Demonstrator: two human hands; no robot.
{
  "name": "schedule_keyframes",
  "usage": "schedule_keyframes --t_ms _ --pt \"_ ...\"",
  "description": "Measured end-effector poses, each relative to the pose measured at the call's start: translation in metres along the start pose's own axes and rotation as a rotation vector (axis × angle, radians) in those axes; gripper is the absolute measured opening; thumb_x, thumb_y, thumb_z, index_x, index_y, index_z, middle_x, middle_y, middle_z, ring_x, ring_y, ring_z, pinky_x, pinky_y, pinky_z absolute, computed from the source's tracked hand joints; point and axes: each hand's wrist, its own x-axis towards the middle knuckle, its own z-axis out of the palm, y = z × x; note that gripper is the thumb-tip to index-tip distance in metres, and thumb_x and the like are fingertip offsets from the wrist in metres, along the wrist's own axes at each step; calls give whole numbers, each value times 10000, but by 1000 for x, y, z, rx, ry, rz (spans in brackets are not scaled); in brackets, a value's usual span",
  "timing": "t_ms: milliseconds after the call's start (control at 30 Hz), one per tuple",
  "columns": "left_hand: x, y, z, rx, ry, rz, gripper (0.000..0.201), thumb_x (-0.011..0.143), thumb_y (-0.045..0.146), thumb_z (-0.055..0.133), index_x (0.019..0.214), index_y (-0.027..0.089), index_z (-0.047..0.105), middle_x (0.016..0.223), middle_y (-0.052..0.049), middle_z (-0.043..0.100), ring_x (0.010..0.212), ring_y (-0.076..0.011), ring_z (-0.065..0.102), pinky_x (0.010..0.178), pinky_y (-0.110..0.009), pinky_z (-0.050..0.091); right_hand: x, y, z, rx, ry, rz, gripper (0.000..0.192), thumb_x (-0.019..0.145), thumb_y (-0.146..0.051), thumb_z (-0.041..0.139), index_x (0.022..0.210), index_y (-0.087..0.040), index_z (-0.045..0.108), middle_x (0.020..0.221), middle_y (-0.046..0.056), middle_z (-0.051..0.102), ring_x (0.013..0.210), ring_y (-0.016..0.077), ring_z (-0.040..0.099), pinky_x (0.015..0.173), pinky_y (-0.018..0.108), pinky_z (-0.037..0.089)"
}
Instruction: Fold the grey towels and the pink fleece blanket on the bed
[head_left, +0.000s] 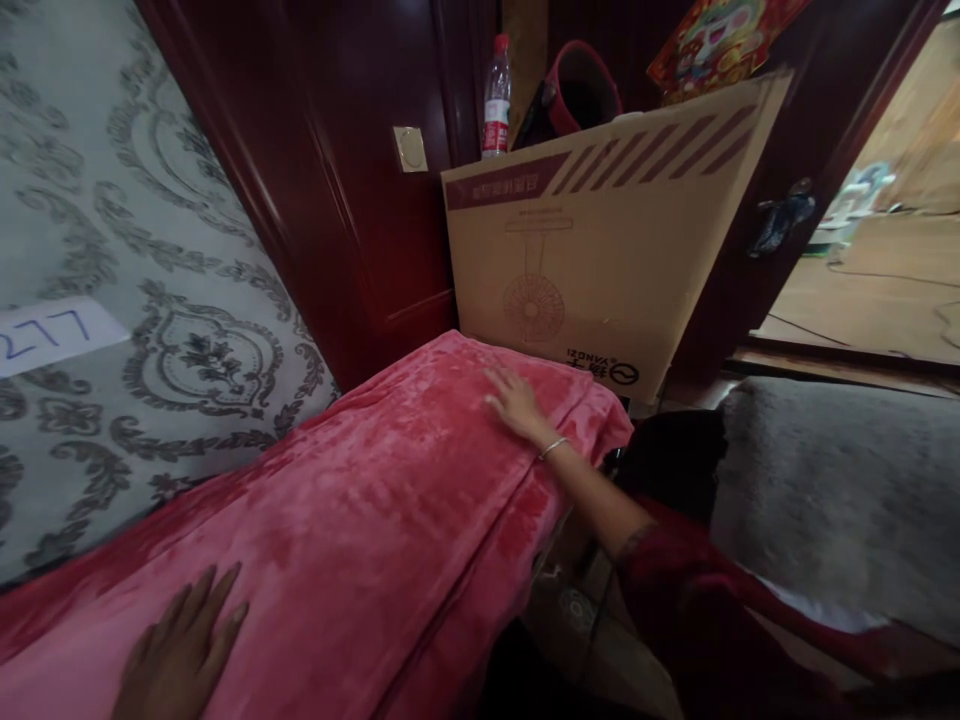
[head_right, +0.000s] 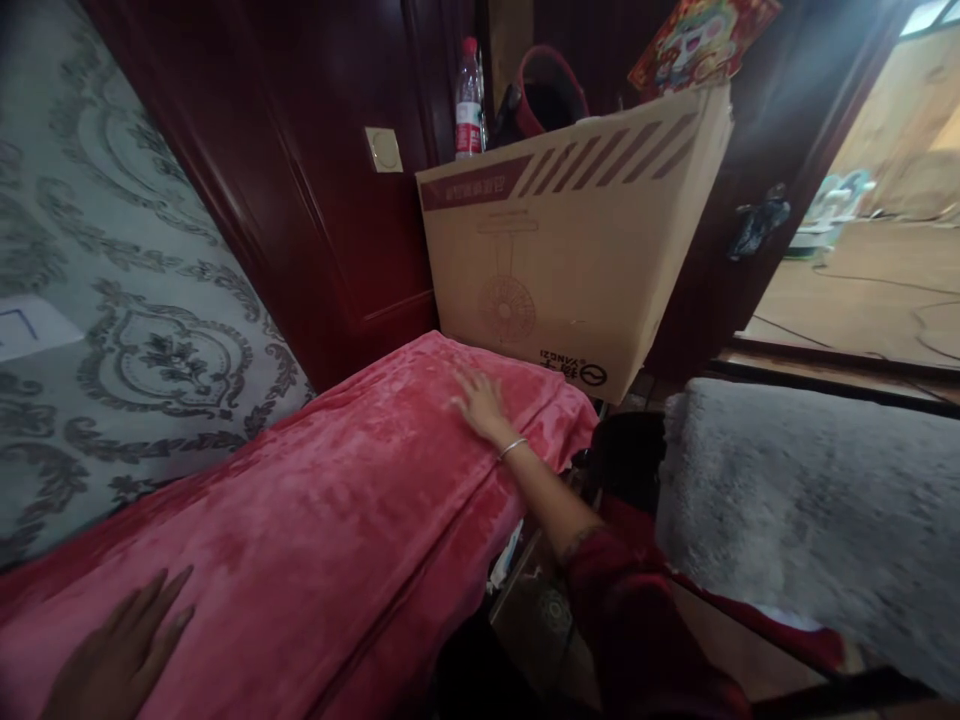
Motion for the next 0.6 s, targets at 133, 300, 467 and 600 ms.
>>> schedule_keyframes --t_ms 133,300,467,600 --pt "-1 8 -11 -25 -47 -34 721 847 540 316 1458 212 516 1512 -102 517 1454 -321 386 1140 -533 350 7 -7 7 -149 -350 29 583 1017 -508 314 1574 -338 323 1661 28 248 1528 271 174 1211 576 140" --pt "-4 11 -12 -13 -72 -73 751 872 547 252 1451 158 532 1571 -116 434 1467 -341 359 1140 -540 349 19 35 -13 -208 -374 212 592 1010 -434 334 1577 -266 326 1638 129 282 1502 358 229 1139 716 152" --pt "13 23 -32 -13 -105 -74 630 888 507 307 1337 214 636 1398 -85 627 1383 -282 488 1141 -477 384 46 -13 -10 -200 -339 128 612 1007 -440 355 1587 -250 308 1644 152 254 1504 355 221 1161 667 183" --pt "51 72 -54 68 -91 -32 665 923 489 289 1391 119 584 1464 -155 556 1402 -306 460 1153 -487 363 46 -113 30 -13 -392 -353 599 986 -490 428 1547 -280 403 1636 88 302 1510 302 235 1211 542 189"
